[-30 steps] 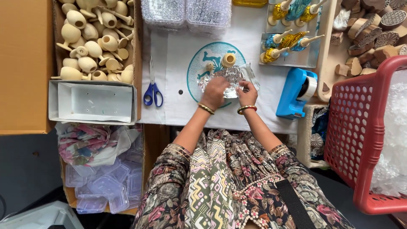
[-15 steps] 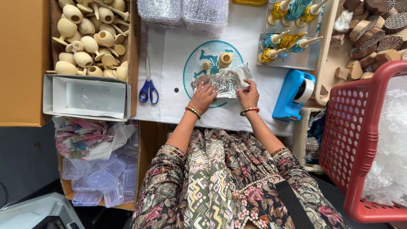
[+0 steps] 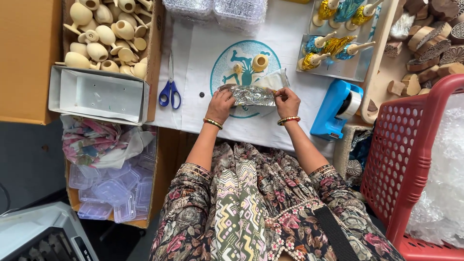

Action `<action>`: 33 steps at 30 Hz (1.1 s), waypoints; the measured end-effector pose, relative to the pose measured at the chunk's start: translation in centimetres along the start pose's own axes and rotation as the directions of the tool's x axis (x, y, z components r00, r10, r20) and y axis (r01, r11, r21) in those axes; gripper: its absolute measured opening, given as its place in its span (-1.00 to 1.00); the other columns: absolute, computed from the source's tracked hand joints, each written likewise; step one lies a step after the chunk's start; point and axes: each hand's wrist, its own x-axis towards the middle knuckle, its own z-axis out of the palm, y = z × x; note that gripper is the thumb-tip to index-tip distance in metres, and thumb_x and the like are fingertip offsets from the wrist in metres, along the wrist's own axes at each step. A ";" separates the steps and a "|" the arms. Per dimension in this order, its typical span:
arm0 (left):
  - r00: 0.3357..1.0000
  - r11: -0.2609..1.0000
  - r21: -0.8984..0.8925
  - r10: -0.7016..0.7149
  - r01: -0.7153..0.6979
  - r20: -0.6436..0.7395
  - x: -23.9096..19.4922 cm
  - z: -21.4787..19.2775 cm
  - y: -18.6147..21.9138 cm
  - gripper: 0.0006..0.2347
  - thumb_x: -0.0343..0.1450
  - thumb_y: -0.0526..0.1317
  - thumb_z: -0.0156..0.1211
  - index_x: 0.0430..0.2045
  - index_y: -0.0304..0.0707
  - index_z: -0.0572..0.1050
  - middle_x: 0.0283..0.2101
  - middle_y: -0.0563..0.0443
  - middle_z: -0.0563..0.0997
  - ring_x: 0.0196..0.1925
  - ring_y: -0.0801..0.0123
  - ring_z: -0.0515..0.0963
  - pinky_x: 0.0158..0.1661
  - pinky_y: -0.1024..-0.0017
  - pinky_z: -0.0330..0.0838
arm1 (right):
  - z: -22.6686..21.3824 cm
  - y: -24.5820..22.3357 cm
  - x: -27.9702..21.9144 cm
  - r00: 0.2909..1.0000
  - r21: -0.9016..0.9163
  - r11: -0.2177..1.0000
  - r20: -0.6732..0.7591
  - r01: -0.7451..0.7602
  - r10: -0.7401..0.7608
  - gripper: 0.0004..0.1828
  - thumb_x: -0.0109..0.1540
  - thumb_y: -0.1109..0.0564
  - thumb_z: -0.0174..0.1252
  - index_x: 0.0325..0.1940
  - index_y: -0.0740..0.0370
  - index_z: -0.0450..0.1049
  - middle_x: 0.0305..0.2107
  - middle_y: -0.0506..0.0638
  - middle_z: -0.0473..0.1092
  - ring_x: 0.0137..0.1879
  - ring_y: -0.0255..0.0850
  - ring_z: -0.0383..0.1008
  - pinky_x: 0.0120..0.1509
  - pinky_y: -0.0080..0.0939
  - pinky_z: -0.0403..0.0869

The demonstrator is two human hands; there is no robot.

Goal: The person wraps small wooden figurines with gold and silver foil. They use a tape dispenser to secure the foil around the figurines and place the finished items into a clear plastic tray.

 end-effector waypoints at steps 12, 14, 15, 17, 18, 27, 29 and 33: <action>0.980 0.966 0.168 0.199 -0.198 0.009 0.9 -3.5 0.7 -0.77 0.27 -0.40 0.13 -0.28 -0.09 0.63 -0.02 0.00 0.58 0.22 0.16 0.46 0.39 -0.09 0.01 | 0.7 -0.4 -0.9 0.981 -0.249 0.949 0.028 0.195 -0.194 -0.76 0.14 0.34 0.24 -0.21 0.09 0.68 -0.43 -0.02 0.43 -0.38 -0.23 0.46 -0.21 -0.24 0.47; 0.971 0.953 0.185 0.238 -0.240 0.029 0.1 -2.6 0.0 -0.84 0.32 -0.38 0.14 -0.33 -0.11 0.61 -0.03 0.02 0.58 0.24 0.17 0.46 0.42 -0.07 -0.01 | 0.6 -1.1 -1.0 0.988 -0.265 0.952 0.026 0.153 -0.152 -0.78 0.14 0.32 0.27 -0.19 0.10 0.67 -0.41 -0.01 0.43 -0.35 -0.20 0.46 -0.16 -0.22 0.46; 0.961 0.939 0.206 0.273 -0.276 0.047 -0.1 -2.1 -0.5 -0.90 0.36 -0.36 0.16 -0.38 -0.13 0.59 -0.04 0.03 0.59 0.27 0.19 0.46 0.46 -0.06 -0.04 | 0.6 -1.6 -0.8 0.993 -0.279 0.953 0.028 0.118 -0.114 -0.79 0.14 0.30 0.30 -0.17 0.11 0.66 -0.38 0.00 0.42 -0.32 -0.17 0.46 -0.12 -0.19 0.46; 0.952 0.933 0.192 0.297 -0.305 0.071 0.1 -2.0 -0.9 -0.91 0.38 -0.34 0.16 -0.38 -0.13 0.59 -0.07 0.04 0.59 0.26 0.19 0.47 0.47 -0.06 -0.04 | 0.6 -4.3 -0.6 0.949 -0.345 0.897 -0.053 0.275 -0.312 -0.71 0.09 0.30 0.33 -0.11 0.15 0.61 -0.28 0.05 0.42 -0.16 -0.07 0.44 0.01 -0.11 0.43; 0.943 0.926 0.179 0.318 -0.331 0.098 0.1 -1.9 -1.1 -0.92 0.40 -0.33 0.15 -0.38 -0.13 0.59 -0.11 0.05 0.58 0.25 0.19 0.47 0.48 -0.05 -0.04 | 0.7 -5.7 -0.5 0.860 -0.418 0.809 -0.113 0.414 -0.498 -0.61 0.05 0.30 0.37 -0.04 0.18 0.56 -0.17 0.11 0.41 0.01 0.03 0.42 0.13 -0.03 0.40; 0.894 0.923 -0.016 0.376 -0.383 0.243 1.4 -0.2 -0.2 -0.92 0.38 -0.29 0.14 -0.39 -0.17 0.58 -0.13 0.01 0.54 0.14 0.18 0.46 0.39 -0.05 0.11 | 6.4 -8.9 6.1 0.889 -0.386 0.810 0.071 0.443 -0.452 -0.22 -0.04 0.23 0.47 0.26 0.17 0.39 0.04 0.15 0.45 0.13 0.14 0.39 0.23 0.05 0.38; 0.905 0.938 -0.023 0.340 -0.346 0.257 1.7 -0.7 0.5 -0.92 0.36 -0.29 0.15 -0.39 -0.17 0.59 -0.08 -0.01 0.53 0.18 0.18 0.44 0.37 -0.09 0.11 | 6.7 -7.8 7.1 0.924 -0.371 0.849 0.088 0.376 -0.371 -0.24 -0.01 0.22 0.46 0.26 0.14 0.40 0.02 0.13 0.46 0.13 0.11 0.42 0.24 0.02 0.40; 0.931 0.961 -0.013 0.272 -0.277 0.242 1.6 -0.1 1.3 -0.88 0.32 -0.29 0.19 -0.34 -0.15 0.61 0.05 -0.03 0.49 0.26 0.19 0.39 0.32 -0.24 0.10 | 5.1 -9.3 7.2 0.914 -0.202 0.905 -0.083 0.374 -0.397 -0.34 0.14 0.15 0.44 0.30 0.11 0.38 0.04 0.07 0.46 0.11 -0.05 0.51 0.24 -0.10 0.49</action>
